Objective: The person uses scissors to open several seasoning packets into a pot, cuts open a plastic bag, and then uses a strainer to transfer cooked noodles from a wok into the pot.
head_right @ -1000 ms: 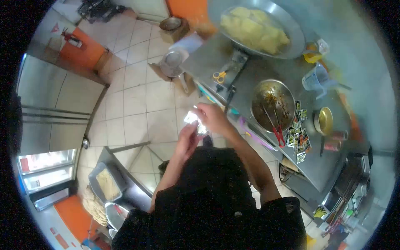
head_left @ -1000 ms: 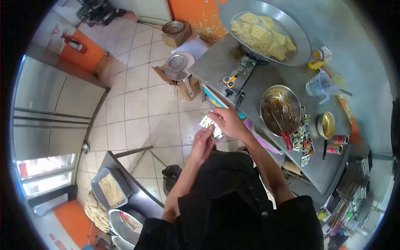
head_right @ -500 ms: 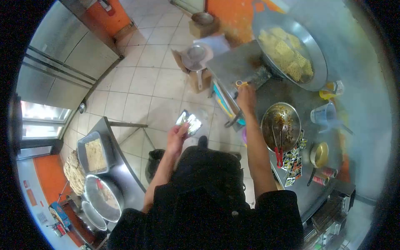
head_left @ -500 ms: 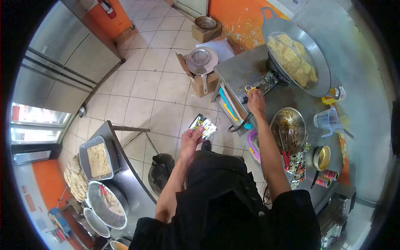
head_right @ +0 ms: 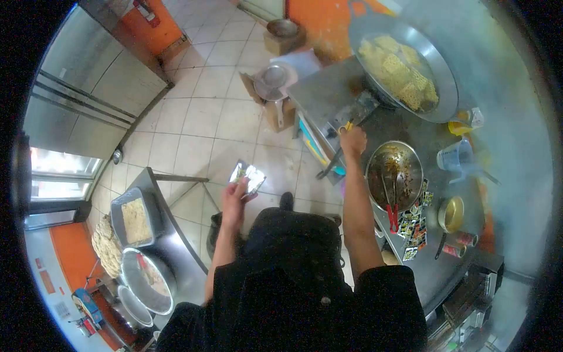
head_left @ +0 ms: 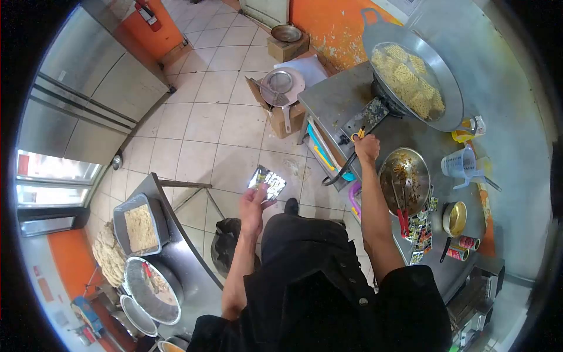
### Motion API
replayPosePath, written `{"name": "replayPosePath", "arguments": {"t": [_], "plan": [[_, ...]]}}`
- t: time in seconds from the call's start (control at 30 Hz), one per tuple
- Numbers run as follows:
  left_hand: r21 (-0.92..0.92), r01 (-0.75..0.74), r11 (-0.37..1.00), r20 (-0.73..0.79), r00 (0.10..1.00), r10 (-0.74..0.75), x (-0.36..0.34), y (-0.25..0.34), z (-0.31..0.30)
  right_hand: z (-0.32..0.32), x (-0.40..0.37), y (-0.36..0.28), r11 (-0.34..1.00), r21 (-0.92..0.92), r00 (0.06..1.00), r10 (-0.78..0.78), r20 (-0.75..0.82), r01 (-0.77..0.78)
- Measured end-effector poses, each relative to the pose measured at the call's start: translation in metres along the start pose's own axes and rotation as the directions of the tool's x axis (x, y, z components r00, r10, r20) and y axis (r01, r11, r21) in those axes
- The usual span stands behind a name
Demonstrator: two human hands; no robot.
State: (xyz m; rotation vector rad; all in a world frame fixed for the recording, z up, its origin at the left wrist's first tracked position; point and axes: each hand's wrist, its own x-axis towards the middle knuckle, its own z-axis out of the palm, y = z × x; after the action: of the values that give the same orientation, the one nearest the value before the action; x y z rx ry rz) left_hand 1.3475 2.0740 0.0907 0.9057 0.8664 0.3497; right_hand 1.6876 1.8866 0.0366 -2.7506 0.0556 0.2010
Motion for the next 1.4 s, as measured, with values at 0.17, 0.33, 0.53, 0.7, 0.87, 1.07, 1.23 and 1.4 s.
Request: {"name": "replayPosePath", "arguments": {"t": [0.17, 0.33, 0.53, 0.7, 0.87, 1.07, 1.23, 1.4], "plan": [[-0.001, -0.075, 0.997, 0.045, 0.996, 0.075, -0.007, 0.024, 0.026, -0.005, -0.013, 0.018, 0.993, -0.062, 0.994, -0.101, -0.051, 0.098], [0.058, -0.141, 0.988, 0.125, 0.983, 0.133, -0.015, 0.046, 0.046, -0.028, -0.044, 0.05, 0.987, 0.026, 0.969, -0.159, 0.19, 0.157], [0.141, -0.168, 0.976, 0.234, 0.963, 0.132, -0.022, 0.067, 0.069, -0.087, -0.137, 0.076, 0.714, 0.697, 0.595, -0.531, 0.603, -0.068], [0.125, -0.156, 0.98, 0.332, 0.937, 0.107, -0.021, 0.071, 0.086, -0.134, -0.189, 0.056, 0.736, 0.661, 0.266, -0.615, 0.743, -0.144], [0.259, -0.25, 0.933, 0.376, 0.916, 0.141, -0.024, 0.076, 0.104, -0.145, -0.206, 0.051, 0.752, 0.652, 0.277, -0.608, 0.744, -0.102], [0.313, -0.287, 0.906, 0.465, 0.877, 0.117, -0.026, 0.068, 0.113, -0.145, -0.208, 0.051, 0.764, 0.645, 0.347, -0.596, 0.724, -0.034], [0.364, -0.307, 0.879, 0.503, 0.859, 0.091, -0.027, 0.064, 0.117, -0.135, -0.207, 0.057, 0.729, 0.679, 0.388, -0.603, 0.697, -0.088], [0.372, -0.285, 0.884, 0.49, 0.868, 0.073, -0.031, 0.069, 0.125, -0.139, -0.209, 0.055, 0.721, 0.687, 0.404, -0.603, 0.688, -0.093]]}}
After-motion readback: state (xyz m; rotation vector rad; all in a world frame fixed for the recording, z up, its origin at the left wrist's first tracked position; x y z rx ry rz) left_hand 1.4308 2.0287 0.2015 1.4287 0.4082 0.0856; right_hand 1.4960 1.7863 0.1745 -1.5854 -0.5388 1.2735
